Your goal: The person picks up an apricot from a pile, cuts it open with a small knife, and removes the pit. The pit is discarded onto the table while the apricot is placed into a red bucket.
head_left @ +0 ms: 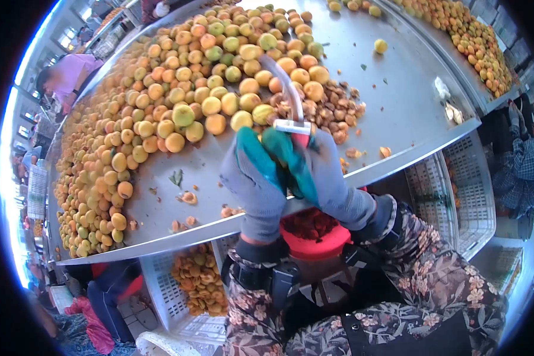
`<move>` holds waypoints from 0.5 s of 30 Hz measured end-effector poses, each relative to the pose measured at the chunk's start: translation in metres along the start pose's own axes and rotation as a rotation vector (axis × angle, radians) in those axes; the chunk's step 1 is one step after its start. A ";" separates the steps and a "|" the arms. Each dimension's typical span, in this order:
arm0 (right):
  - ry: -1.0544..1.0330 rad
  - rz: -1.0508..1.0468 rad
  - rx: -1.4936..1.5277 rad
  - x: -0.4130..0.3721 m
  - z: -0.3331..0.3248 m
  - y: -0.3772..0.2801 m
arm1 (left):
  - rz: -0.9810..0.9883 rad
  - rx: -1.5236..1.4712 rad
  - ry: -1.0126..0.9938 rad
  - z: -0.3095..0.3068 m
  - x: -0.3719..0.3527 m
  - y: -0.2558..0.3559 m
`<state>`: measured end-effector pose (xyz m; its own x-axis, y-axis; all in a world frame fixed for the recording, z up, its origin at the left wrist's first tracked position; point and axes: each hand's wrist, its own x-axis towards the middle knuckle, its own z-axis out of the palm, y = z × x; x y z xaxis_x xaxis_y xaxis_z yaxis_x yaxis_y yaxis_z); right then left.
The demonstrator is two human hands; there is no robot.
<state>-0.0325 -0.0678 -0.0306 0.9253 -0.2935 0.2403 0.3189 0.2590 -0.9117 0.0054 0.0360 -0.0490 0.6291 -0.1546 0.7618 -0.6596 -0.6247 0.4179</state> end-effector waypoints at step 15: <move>-0.322 -0.192 -0.724 -0.005 -0.007 -0.025 | -1.016 -1.336 -0.160 -0.005 -0.022 0.010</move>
<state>-0.0467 -0.0797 -0.0110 0.9167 0.0348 0.3980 0.3682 -0.4603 -0.8078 -0.0176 0.0371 -0.0593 0.9653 -0.2485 -0.0800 0.2014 0.5137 0.8340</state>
